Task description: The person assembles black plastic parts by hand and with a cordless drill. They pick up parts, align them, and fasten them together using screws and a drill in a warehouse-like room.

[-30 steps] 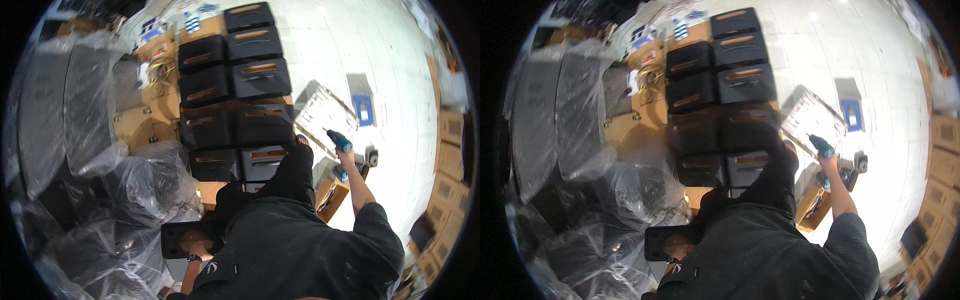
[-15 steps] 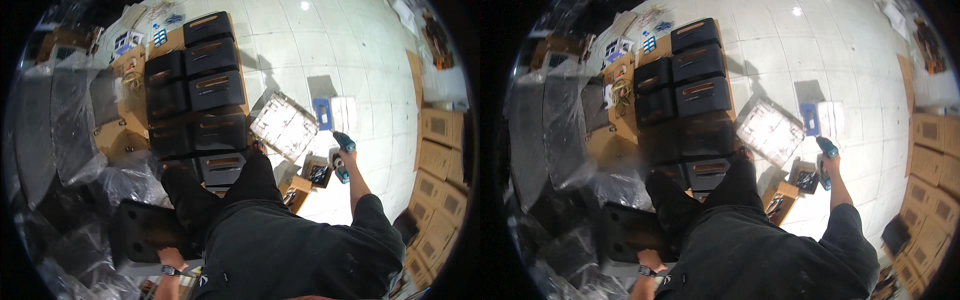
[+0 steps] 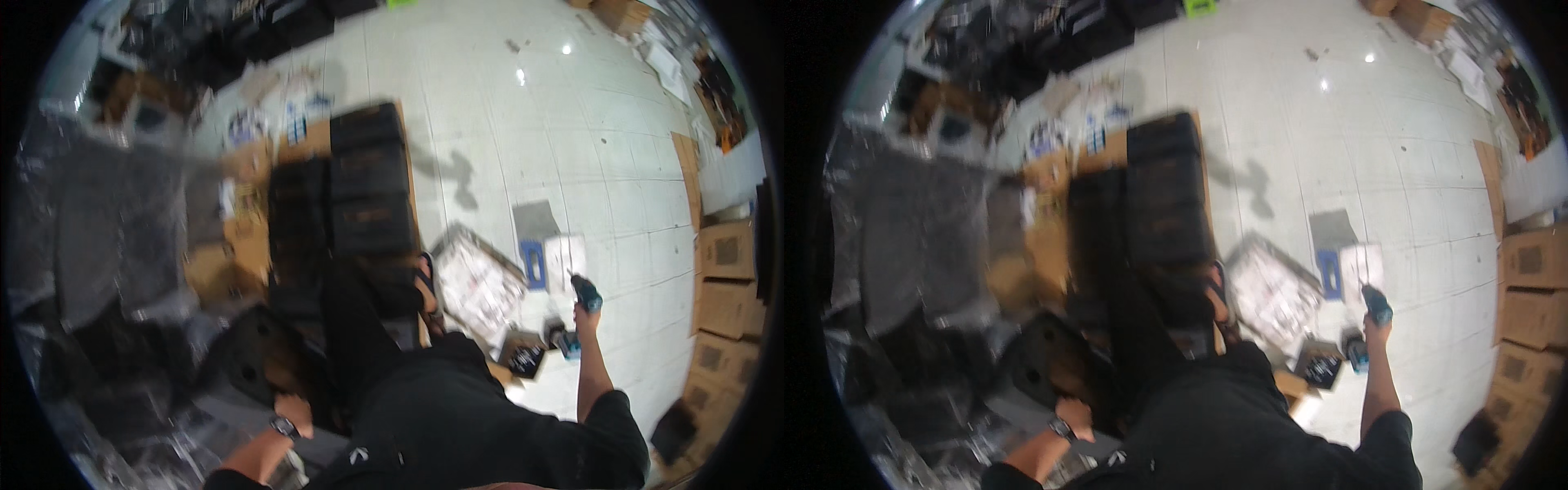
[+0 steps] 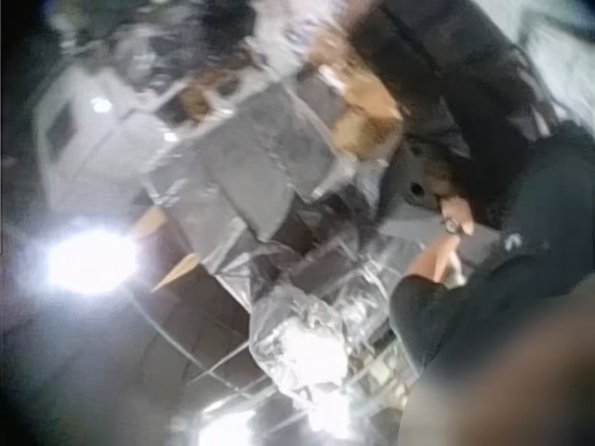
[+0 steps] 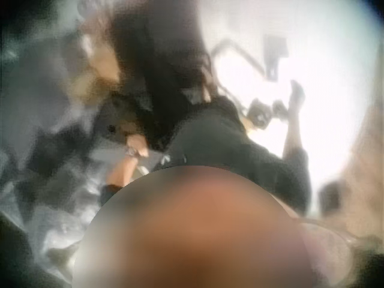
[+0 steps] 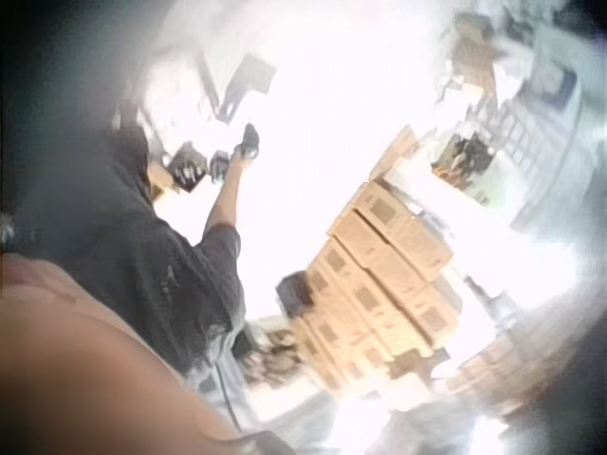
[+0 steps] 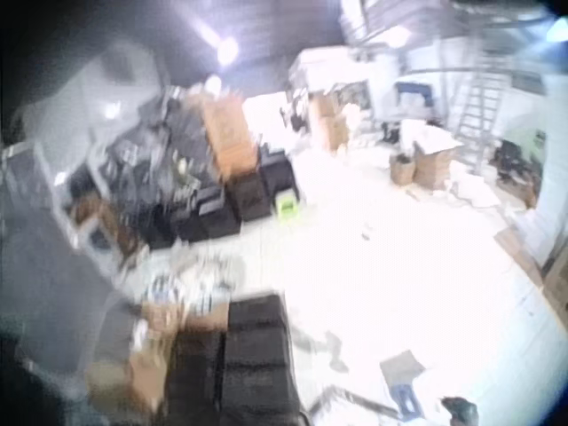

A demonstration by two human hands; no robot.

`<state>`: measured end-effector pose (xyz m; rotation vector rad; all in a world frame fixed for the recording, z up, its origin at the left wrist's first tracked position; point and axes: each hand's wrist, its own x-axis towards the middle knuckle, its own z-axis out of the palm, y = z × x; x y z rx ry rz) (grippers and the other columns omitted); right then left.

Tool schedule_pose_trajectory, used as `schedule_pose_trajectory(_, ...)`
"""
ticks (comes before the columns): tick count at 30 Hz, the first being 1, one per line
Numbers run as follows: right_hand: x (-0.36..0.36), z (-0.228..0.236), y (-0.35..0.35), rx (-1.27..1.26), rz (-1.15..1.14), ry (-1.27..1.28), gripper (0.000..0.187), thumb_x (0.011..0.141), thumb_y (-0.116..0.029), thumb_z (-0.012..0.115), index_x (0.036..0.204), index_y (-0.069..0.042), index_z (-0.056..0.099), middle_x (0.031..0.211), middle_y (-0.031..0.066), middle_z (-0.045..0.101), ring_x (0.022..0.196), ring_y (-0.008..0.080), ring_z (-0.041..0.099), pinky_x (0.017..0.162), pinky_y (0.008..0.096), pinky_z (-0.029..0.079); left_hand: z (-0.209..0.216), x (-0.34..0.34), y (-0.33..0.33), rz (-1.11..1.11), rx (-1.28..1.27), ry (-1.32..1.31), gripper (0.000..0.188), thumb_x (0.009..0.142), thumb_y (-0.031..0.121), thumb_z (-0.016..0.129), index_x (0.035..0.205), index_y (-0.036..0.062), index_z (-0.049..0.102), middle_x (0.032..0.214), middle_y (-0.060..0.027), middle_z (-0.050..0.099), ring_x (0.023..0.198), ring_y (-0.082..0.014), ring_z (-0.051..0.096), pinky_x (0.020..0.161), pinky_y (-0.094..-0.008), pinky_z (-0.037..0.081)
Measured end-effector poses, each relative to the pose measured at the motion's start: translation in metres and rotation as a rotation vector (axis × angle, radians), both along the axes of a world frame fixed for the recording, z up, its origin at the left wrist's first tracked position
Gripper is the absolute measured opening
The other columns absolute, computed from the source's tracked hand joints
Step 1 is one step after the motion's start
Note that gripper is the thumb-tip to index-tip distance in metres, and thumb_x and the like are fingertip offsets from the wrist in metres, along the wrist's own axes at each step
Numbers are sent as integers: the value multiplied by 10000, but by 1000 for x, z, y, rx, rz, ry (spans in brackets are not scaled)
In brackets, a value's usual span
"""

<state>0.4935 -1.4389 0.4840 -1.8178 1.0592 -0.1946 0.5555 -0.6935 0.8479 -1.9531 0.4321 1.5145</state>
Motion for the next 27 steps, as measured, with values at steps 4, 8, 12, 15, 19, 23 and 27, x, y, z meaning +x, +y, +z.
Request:
schedule_pose_trajectory(4,80,-9,39,215,-152,-55,94,819,-26,715,897,-79,709,720,20,659,558,112,584,484,299,446,-39,62,-16,38,-18,-75,598,579,605,884,996,177,856,1045,-142,806,1067,-358,754,976,-495,547)
schedule_pose_trajectory(8,195,-15,16,98,-72,-220,175,780,34,714,937,-37,745,774,31,711,599,116,633,534,294,511,-85,180,-70,29,21,38,449,820,453,802,1148,147,813,1141,-138,785,1169,-323,716,1068,-513,496)
schedule_pose_trajectory(12,353,28,-36,216,152,-285,376,762,32,670,1128,-19,736,898,42,749,753,135,696,673,334,569,-161,265,-81,28,38,-46,321,902,347,710,1110,117,794,1123,-140,774,1135,-312,711,1074,-504,498)
schedule_pose_trajectory(15,442,75,-104,157,233,-248,567,740,51,635,1300,-23,691,951,47,742,817,141,706,762,323,580,-231,369,-98,-57,25,-99,251,963,266,641,1081,94,779,1110,-141,765,1109,-303,707,1078,-498,498)
schedule_pose_trajectory(19,512,72,-192,138,281,-243,663,722,52,621,1379,-30,657,946,56,739,856,148,706,805,319,574,-286,445,-122,-209,-19,-159,232,1045,160,549,1043,64,759,1093,-142,753,1075,-292,702,1084,-489,500)
schedule_pose_trajectory(23,556,99,-226,112,293,-230,672,719,55,624,1385,-31,652,959,69,742,861,154,706,814,317,569,-301,494,-163,-27,-170,12,281,979,311,655,1114,134,826,1067,-126,793,1093,-309,733,1053,-518,484)
schedule_pose_trajectory(27,563,124,-283,124,156,-199,422,735,52,642,1141,-17,736,876,50,744,709,126,692,634,304,568,-161,572,-333,-155,-178,-47,298,1025,207,552,1026,112,834,971,-103,793,1007,-288,735,1055,-481,437)
